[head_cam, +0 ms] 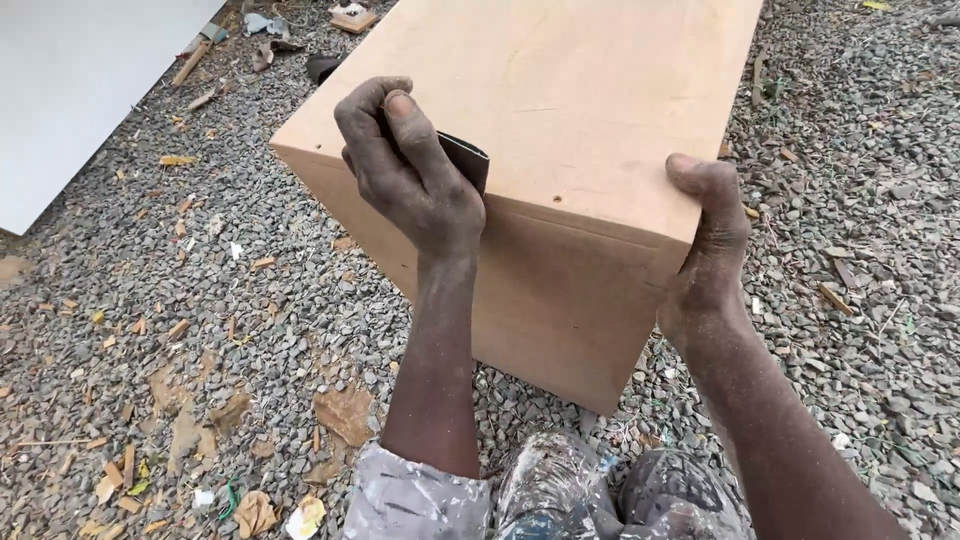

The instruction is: Sanding the edges and surfaces of a wooden box with sandpaper to smooth the wood.

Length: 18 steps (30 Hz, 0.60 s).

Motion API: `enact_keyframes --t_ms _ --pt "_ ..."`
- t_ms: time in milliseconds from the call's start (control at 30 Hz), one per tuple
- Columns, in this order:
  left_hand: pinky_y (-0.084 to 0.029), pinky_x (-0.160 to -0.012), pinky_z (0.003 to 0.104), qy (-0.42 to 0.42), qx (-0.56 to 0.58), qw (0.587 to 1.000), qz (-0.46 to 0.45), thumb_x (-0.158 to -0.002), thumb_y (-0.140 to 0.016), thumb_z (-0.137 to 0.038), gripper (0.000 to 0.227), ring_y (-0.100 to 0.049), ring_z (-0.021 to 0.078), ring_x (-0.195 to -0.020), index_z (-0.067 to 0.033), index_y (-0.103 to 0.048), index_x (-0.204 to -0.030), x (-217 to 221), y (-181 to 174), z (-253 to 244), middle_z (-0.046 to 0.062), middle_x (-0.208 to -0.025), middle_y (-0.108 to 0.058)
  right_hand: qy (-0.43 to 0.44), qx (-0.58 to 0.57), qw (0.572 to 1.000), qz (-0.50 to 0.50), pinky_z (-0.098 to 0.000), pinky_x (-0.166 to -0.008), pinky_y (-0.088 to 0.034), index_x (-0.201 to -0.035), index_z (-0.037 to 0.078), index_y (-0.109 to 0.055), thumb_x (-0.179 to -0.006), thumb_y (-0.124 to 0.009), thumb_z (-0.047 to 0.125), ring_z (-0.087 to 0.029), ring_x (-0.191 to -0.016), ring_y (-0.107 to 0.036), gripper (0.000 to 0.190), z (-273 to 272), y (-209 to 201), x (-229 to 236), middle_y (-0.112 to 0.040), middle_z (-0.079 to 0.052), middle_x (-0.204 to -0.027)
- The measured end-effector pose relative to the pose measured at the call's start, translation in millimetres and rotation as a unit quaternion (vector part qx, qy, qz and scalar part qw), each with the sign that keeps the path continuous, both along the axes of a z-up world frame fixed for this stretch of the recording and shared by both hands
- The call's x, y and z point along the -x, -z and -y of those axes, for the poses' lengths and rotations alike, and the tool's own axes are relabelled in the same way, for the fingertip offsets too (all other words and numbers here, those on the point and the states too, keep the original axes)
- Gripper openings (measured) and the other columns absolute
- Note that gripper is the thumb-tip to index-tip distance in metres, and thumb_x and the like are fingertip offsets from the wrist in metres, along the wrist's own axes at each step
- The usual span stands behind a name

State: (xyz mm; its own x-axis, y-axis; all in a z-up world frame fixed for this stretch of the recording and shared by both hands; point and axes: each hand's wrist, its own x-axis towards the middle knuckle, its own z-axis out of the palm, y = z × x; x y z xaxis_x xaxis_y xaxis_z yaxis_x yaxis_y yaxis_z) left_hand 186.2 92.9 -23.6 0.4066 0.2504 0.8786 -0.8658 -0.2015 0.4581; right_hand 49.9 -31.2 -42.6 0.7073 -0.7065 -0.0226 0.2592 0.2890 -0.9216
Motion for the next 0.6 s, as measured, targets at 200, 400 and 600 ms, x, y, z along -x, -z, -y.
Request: enact_keyframes --t_ms 200,400,600 --pt "-0.049 -0.092 0.037 0.052 0.024 0.997 0.046 -0.112 -0.046 -0.031 0.01 -0.056 0.014 -0.081 -0.0218 -0.048 -0.117 99.6 0.5 94.0 -0.004 -0.094 -0.057 -0.224 -0.101 0.89 0.384 -0.0214 -0.082 -0.053 -0.096 0.016 -0.063 -0.093 -0.08 0.035 -0.007 -0.081 -0.057 0.026 19.9 31.0 -19.8 -0.058 0.004 -0.084" --pt "-0.052 -0.064 0.027 -0.049 0.025 0.988 0.147 -0.111 -0.032 -0.027 0.017 -0.05 0.0113 -0.075 -0.0192 -0.045 -0.104 -14.3 -24.8 6.7 -0.003 -0.092 -0.049 -0.056 -0.03 0.995 0.075 -0.0693 -0.092 -0.039 -0.159 0.002 -0.018 -0.062 -0.066 0.054 -0.054 -0.132 -0.038 0.12 -2.1 7.5 -7.0 -0.027 -0.036 -0.155" --pt "-0.047 -0.085 0.031 -0.037 0.111 0.987 0.111 -0.111 -0.037 -0.025 0.015 -0.051 0.0132 -0.078 -0.0179 -0.05 -0.109 78.8 -7.9 88.7 -0.003 -0.092 -0.056 -0.018 -0.044 0.987 0.156 -0.0539 -0.104 -0.039 -0.094 0.019 -0.062 -0.067 -0.078 0.064 -0.025 -0.122 -0.048 0.054 9.5 33.9 -14.0 -0.055 -0.004 -0.117"
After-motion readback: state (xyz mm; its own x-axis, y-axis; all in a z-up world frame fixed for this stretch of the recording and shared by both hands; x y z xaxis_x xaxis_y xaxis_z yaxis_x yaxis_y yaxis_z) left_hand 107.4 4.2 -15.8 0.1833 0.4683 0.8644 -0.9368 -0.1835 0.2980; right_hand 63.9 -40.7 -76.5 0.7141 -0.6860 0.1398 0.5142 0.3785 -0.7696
